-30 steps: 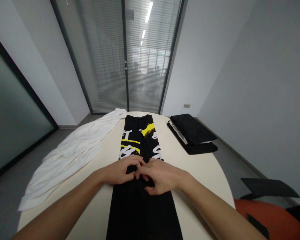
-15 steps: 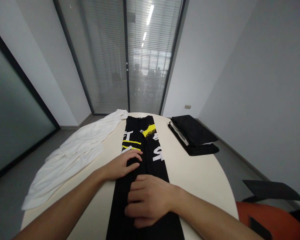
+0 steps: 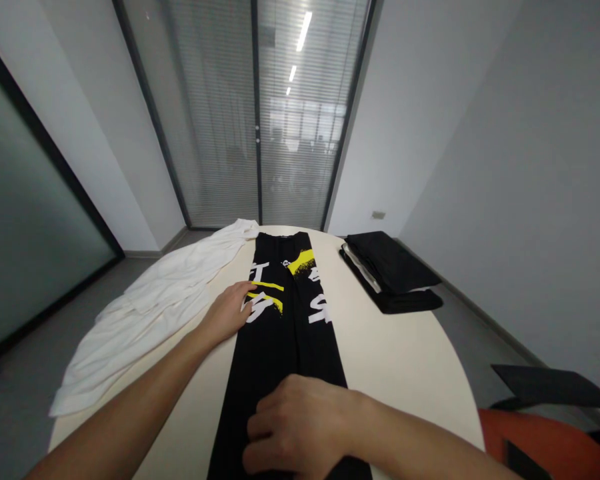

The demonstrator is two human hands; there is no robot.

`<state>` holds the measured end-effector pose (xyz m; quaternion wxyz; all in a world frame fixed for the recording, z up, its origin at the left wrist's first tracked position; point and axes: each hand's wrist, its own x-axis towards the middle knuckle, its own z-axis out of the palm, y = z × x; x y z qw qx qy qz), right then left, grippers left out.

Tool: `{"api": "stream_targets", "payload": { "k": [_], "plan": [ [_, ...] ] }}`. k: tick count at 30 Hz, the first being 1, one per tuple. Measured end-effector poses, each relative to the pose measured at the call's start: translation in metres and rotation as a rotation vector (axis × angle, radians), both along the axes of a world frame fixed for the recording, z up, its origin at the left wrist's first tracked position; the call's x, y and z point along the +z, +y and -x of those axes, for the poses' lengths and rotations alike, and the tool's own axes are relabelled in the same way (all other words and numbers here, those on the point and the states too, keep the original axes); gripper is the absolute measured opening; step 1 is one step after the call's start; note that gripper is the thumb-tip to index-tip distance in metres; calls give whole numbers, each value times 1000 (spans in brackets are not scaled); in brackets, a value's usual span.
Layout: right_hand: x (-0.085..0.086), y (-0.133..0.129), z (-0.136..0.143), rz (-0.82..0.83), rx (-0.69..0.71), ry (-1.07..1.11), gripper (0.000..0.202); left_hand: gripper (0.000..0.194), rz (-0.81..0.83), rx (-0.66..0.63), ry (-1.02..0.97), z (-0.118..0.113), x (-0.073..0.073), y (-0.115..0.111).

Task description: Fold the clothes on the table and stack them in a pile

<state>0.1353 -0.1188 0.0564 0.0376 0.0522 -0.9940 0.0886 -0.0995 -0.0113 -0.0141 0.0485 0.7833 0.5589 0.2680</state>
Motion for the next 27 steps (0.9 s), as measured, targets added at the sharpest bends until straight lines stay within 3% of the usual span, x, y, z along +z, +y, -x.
{"api": "stream_targets", "payload": {
  "k": [9,13,17,27],
  "plan": [
    [5,-1,3,30,-49,-138,28,40,-6,73,37,-4,-3,2],
    [-5,-2,3,33,-23,-7,17,43,-1,74,113,-3,-5,4],
    [-14,-2,3,28,-1,134,22,45,25,90,109,-1,-5,5],
    [-9,-2,4,114,20,-8,18,52,53,147,116,-8,-5,3]
  ]
}}
